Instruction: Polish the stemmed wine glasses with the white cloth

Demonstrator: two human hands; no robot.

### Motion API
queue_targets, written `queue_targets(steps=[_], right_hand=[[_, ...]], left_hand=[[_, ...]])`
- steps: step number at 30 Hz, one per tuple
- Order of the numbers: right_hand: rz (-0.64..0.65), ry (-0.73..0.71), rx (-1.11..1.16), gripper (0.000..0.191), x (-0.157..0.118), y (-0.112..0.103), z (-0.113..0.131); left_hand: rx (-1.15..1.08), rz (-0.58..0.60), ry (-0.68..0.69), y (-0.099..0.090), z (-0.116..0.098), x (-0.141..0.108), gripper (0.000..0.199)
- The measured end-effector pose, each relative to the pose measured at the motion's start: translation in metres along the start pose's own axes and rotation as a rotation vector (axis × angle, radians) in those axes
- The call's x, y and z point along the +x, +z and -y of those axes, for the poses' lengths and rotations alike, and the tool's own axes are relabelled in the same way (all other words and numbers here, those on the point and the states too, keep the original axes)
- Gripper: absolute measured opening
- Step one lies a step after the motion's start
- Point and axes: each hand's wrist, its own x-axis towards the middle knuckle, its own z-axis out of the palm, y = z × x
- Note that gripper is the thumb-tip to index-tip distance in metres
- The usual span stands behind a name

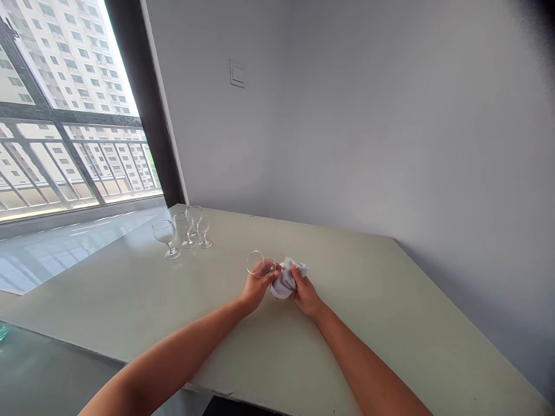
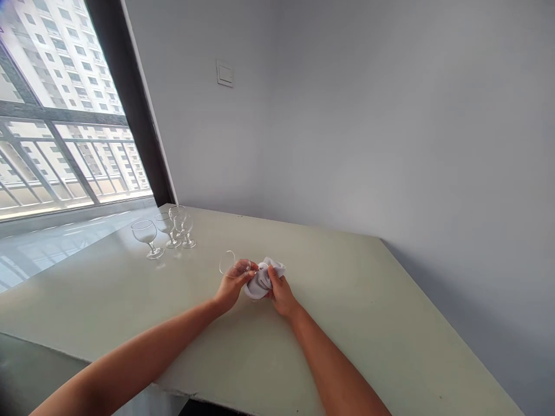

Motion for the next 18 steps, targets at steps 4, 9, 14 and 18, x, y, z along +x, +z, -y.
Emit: queue_targets(steps=[4,9,14,18], right_hand=[[0.221,-0.034,-0.346,0.05,-0.015,0.011,0.008],[0.327,-0.181,-0.938,0.066,-0.035,0.019,0.034],[-0.123,-0.463,-1.138,0.036,-0.026,0.021,0.054],[-0.181,-0.551,-1.317,0.021,-0.009,0.032,0.049]], left_hand=[[-0.066,-0.112,0.061,-0.005,-0.008,0.007,0.019],[0.009,-0.183,0.084,-0.015,-0.016,0.017,0.022],[0.127,-0.14,0.066,-0.015,-0.017,0.016,0.025],[0.424,-0.133,0.16,-0.013,-0.016,0.01,0.022]])
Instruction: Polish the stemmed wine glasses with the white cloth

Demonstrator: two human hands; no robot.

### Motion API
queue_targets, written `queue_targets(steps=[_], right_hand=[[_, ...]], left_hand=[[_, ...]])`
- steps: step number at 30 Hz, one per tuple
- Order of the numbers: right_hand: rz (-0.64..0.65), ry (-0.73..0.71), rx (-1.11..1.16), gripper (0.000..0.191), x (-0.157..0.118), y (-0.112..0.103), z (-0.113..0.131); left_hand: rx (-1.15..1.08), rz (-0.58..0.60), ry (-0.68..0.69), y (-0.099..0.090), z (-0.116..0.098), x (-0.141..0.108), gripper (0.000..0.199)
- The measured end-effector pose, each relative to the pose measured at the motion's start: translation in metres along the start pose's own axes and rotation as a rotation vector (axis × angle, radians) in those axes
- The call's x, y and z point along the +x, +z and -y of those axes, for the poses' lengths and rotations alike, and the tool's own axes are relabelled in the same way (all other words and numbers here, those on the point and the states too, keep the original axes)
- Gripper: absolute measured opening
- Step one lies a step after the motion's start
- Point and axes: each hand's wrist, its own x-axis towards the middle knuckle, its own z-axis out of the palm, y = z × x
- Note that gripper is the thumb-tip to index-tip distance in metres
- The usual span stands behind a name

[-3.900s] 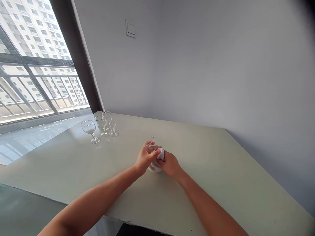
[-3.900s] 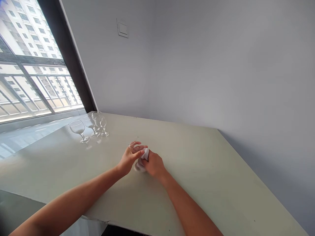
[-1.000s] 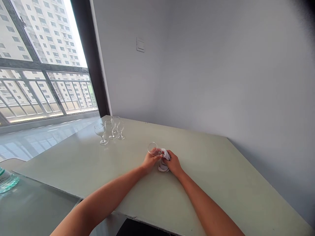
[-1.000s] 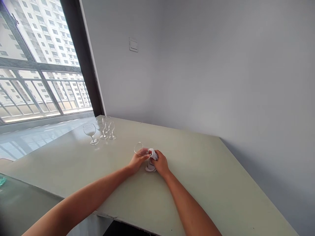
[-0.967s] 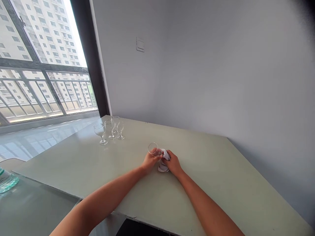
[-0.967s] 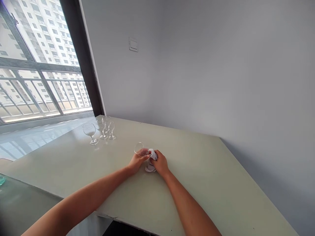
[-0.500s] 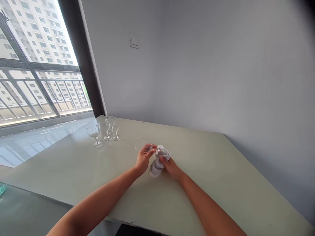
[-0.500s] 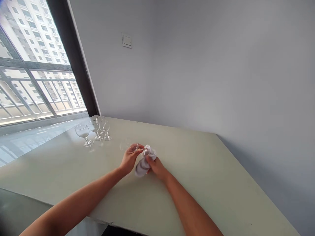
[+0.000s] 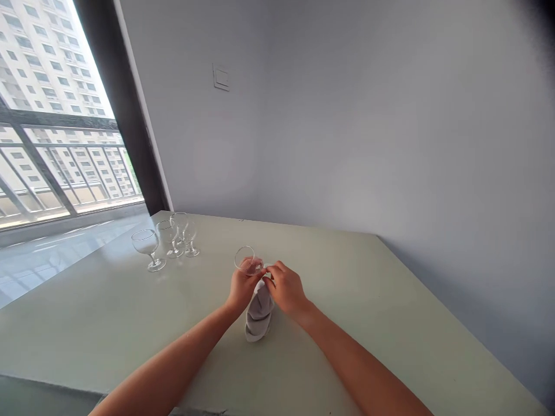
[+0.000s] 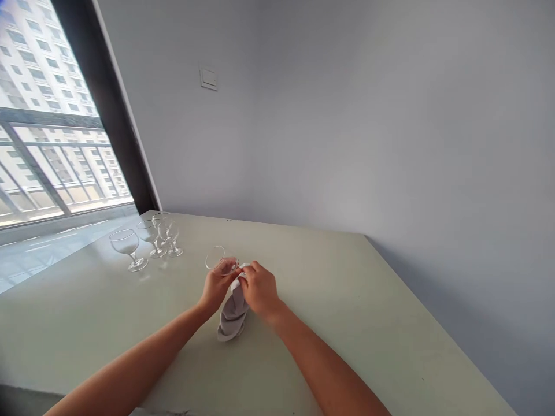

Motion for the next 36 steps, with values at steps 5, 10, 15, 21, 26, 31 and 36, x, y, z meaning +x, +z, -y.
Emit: queue_targets(steps=[5,10,15,21,26,31,36], right_hand=[[0.076,0.015,-0.094,0.022,0.009,0.017,0.0],[0.191,0.116,-0.129,0.021,0.01,0.02,-0.026],[0.134,0.459,-0.254,0.026,0.011,0.003,-0.104],[0.049,0.827,-0.367,0.03,0.001,-0.04,-0.207],[-0.015,0.997,-0.372,0.031,-0.011,-0.06,-0.26],[-0.085,1.049,-0.341,0.03,-0.014,-0.065,-0.287],[-0.146,1.074,-0.282,0.024,-0.01,-0.068,-0.296]], left_hand=[[0.057,0.006,0.001,0.002,0.004,0.0,0.021],[0.134,0.056,-0.066,0.013,0.016,-0.007,0.034],[0.274,0.32,-0.045,0.02,0.031,-0.02,0.057],[0.39,0.376,-0.064,0.02,0.028,-0.021,0.043],[0.383,0.381,-0.082,0.02,0.028,-0.022,0.045],[0.312,0.312,-0.063,0.023,0.035,-0.023,0.049],[0.279,0.295,-0.068,0.023,0.038,-0.024,0.053]])
